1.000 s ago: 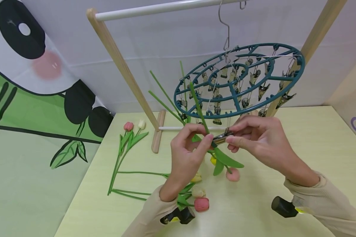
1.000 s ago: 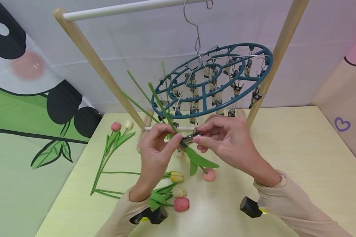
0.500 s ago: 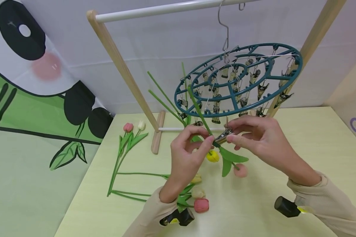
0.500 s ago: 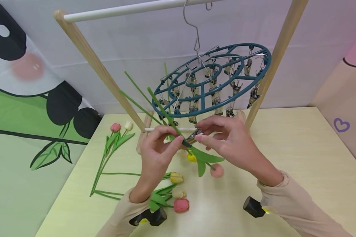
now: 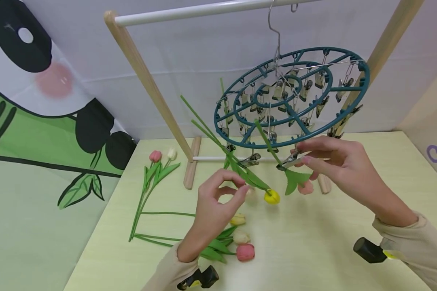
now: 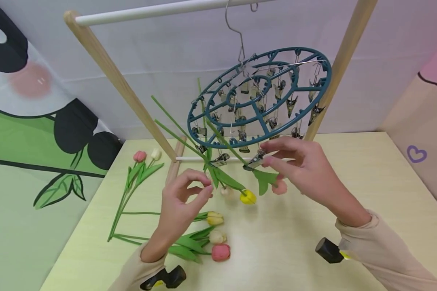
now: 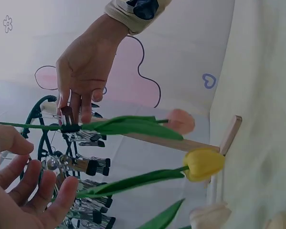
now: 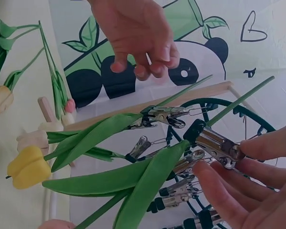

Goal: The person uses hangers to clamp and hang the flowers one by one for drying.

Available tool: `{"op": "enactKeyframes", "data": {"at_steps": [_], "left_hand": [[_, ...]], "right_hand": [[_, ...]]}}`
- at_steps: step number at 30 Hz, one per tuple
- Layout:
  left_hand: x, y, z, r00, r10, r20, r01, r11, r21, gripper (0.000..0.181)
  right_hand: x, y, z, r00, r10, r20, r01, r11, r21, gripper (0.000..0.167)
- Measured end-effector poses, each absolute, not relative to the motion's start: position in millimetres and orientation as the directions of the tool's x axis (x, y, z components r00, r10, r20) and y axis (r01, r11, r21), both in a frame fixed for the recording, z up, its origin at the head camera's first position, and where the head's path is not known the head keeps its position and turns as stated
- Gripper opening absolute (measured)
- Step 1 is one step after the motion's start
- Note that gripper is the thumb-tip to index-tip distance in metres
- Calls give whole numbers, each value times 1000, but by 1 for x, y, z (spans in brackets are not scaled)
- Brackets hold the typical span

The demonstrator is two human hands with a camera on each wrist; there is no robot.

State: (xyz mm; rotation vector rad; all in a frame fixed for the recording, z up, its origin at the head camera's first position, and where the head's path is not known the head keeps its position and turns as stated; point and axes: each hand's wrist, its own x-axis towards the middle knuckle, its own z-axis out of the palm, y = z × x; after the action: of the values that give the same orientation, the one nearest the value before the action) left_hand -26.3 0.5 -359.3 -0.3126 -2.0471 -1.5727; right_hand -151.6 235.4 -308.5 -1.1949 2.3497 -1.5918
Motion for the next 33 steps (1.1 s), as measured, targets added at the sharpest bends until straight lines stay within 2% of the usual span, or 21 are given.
{"op": "enactKeyframes", "data": {"at_steps": [6,9,12,13,17,21,24,27,30,33], "left_hand": [[-16,-18,-374,-850,-123,512,452,330,829,12],[-11,-26,-379,-864,-136,485,414,357,837,14],[-5,-32,-381,-877,-157,455,369,387,845,16],[-3,-33,-379,-881,-162,445,355,396,847,15],[5,-36,-373,-905,-173,389,287,427,857,14],[9,-41,-373,-928,-198,316,199,455,868,15],[10,-48,-377,-936,-212,282,154,473,868,15],[10,-57,-388,-937,-217,273,133,503,854,15],[9,-70,-406,-939,-226,258,102,535,839,15],[9,-83,-424,-942,-236,237,69,558,827,15]], "right_hand": [[-153,245,-307,-724,-585,365,-575,219,-788,24],[-146,247,-305,-771,-481,418,-589,287,-755,22],[-135,244,-304,-766,-345,542,-639,321,-699,21],[-133,244,-304,-748,-307,589,-664,319,-676,21],[-137,245,-325,-598,-259,758,-801,203,-563,22],[-142,241,-351,-438,-296,849,-897,72,-437,28],[-126,223,-338,-330,-335,882,-943,81,-322,23],[-108,206,-311,-275,-377,884,-957,196,-214,28],[-106,200,-295,-295,-410,863,-936,304,-175,30],[-114,204,-297,-333,-422,843,-917,354,-185,33]]}}
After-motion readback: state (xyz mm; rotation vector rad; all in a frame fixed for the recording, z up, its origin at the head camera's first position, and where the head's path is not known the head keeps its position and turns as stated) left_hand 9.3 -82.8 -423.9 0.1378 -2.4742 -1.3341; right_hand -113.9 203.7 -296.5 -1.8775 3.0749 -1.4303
